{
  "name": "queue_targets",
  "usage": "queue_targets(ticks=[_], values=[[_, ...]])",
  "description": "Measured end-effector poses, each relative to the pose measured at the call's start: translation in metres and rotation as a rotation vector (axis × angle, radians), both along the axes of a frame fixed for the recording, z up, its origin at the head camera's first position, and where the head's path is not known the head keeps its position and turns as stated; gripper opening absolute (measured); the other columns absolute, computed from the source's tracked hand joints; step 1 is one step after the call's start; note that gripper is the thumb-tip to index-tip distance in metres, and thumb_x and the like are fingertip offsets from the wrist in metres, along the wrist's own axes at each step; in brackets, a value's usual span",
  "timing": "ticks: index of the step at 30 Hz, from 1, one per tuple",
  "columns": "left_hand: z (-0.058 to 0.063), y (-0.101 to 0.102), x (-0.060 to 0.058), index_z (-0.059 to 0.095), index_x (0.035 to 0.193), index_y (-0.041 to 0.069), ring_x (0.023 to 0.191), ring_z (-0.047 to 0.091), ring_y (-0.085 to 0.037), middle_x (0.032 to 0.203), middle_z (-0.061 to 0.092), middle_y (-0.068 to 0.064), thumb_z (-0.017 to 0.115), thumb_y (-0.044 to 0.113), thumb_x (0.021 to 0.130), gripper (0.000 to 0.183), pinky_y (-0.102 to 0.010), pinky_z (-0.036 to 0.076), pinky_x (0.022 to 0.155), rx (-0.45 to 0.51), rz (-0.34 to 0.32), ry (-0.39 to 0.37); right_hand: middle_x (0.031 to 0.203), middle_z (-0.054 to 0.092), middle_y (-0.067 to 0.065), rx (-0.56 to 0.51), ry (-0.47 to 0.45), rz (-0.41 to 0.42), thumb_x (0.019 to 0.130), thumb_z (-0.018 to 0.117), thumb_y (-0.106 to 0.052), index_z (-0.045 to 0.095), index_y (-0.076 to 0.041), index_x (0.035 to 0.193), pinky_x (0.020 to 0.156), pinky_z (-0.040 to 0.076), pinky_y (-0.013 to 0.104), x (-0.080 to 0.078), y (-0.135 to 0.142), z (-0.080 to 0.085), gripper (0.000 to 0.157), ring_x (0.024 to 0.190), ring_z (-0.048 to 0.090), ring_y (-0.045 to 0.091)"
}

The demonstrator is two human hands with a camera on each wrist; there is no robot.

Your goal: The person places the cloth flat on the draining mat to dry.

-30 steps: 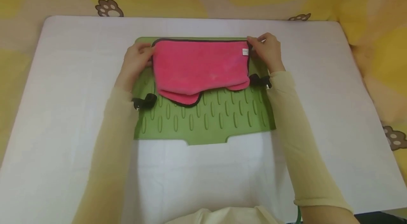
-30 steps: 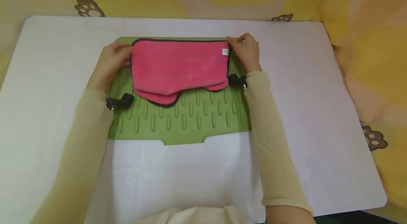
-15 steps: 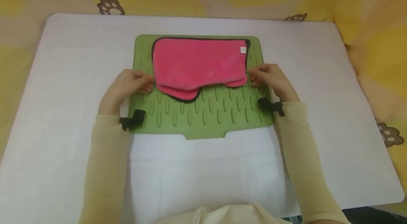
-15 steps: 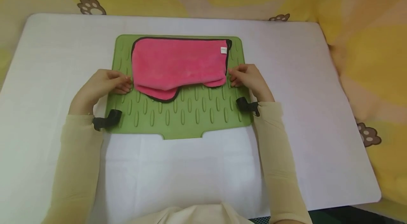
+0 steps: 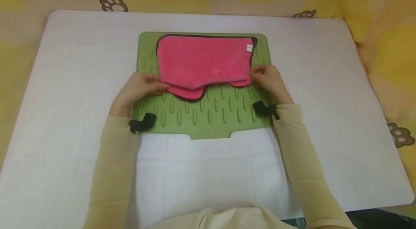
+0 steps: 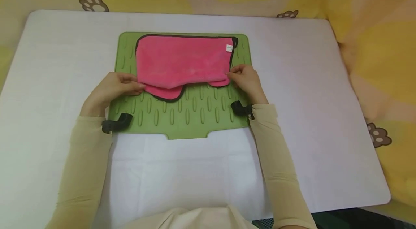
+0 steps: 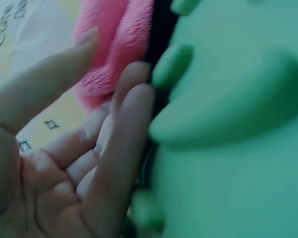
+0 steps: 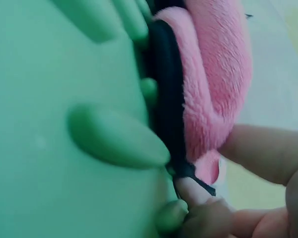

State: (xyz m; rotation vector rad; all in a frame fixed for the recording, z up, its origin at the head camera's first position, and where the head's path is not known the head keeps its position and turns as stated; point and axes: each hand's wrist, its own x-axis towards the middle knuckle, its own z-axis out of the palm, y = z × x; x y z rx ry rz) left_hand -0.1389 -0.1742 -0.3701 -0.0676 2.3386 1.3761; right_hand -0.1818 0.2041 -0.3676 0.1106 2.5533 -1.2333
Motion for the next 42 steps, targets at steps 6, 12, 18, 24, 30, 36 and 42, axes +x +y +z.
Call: queue_targets(ticks=[6,12,18,24,30,36,42], values=[[-0.003,0.007,-0.002,0.062,0.092,-0.006,0.067,0.063,-0.004,0.074,0.068,0.001,0.070,0.016,0.085,0.024,-0.017,0.051,0.067,0.008,0.048,-0.004,0.058,0.051,-0.006,0.070,0.069,0.007,0.086,0.064,-0.018,0.063,0.006,0.096,0.047,0.036,0.021,-0.001,-0.001,-0.005,0.026,0.049,0.044,0.003],[-0.005,0.006,-0.003,0.058,0.104,-0.012,0.069,0.064,-0.006,0.077,0.066,0.000,0.061,0.007,0.090,0.024,-0.020,0.054,0.070,0.165,0.134,-0.043,0.059,0.051,-0.006,-0.155,0.099,-0.111,0.087,0.063,-0.014,0.062,0.000,0.085,0.043,0.037,0.019,-0.002,0.002,-0.015,0.014,0.047,0.044,0.004],[-0.006,0.002,-0.002,0.056,0.103,-0.013,0.071,0.066,-0.007,0.081,0.066,0.000,0.058,0.005,0.091,0.022,-0.023,0.055,0.071,0.287,0.201,-0.043,0.068,0.059,-0.002,-0.561,0.213,-0.191,0.090,0.060,-0.007,0.054,-0.006,0.084,0.047,0.049,0.020,-0.001,0.000,-0.016,0.009,0.049,0.056,0.008],[-0.006,0.000,-0.002,0.054,0.109,-0.011,0.077,0.067,-0.006,0.088,0.066,0.001,0.061,0.010,0.091,0.029,-0.022,0.054,0.075,0.279,0.160,-0.050,0.083,0.066,0.001,-0.577,0.097,-0.016,0.093,0.060,-0.012,0.059,0.003,0.102,0.067,0.052,0.021,0.000,0.010,-0.013,0.018,0.071,0.062,0.008],[-0.006,-0.002,-0.002,0.050,0.123,-0.012,0.080,0.067,-0.004,0.090,0.071,0.004,0.066,0.012,0.089,0.045,-0.019,0.052,0.077,0.279,0.078,-0.079,0.103,0.064,-0.001,-0.389,-0.010,0.273,0.087,0.064,-0.004,0.054,0.007,0.123,0.083,0.047,0.019,0.000,0.030,-0.012,0.038,0.096,0.060,0.011],[-0.009,-0.001,-0.001,0.050,0.122,-0.015,0.079,0.067,-0.006,0.090,0.069,0.001,0.060,0.000,0.090,0.037,-0.023,0.054,0.076,0.350,0.124,-0.025,0.103,0.065,-0.001,-0.469,0.032,0.256,0.089,0.063,-0.004,0.057,0.005,0.121,0.081,0.048,0.021,-0.001,0.031,-0.018,0.033,0.093,0.060,0.011],[-0.010,0.000,-0.001,0.050,0.120,-0.015,0.079,0.066,-0.007,0.091,0.068,0.000,0.054,-0.008,0.088,0.034,-0.023,0.055,0.074,0.403,0.158,0.016,0.100,0.068,0.005,-0.708,0.052,0.158,0.095,0.055,-0.006,0.057,-0.001,0.115,0.079,0.052,0.025,0.000,0.031,-0.022,0.021,0.088,0.064,0.015]])
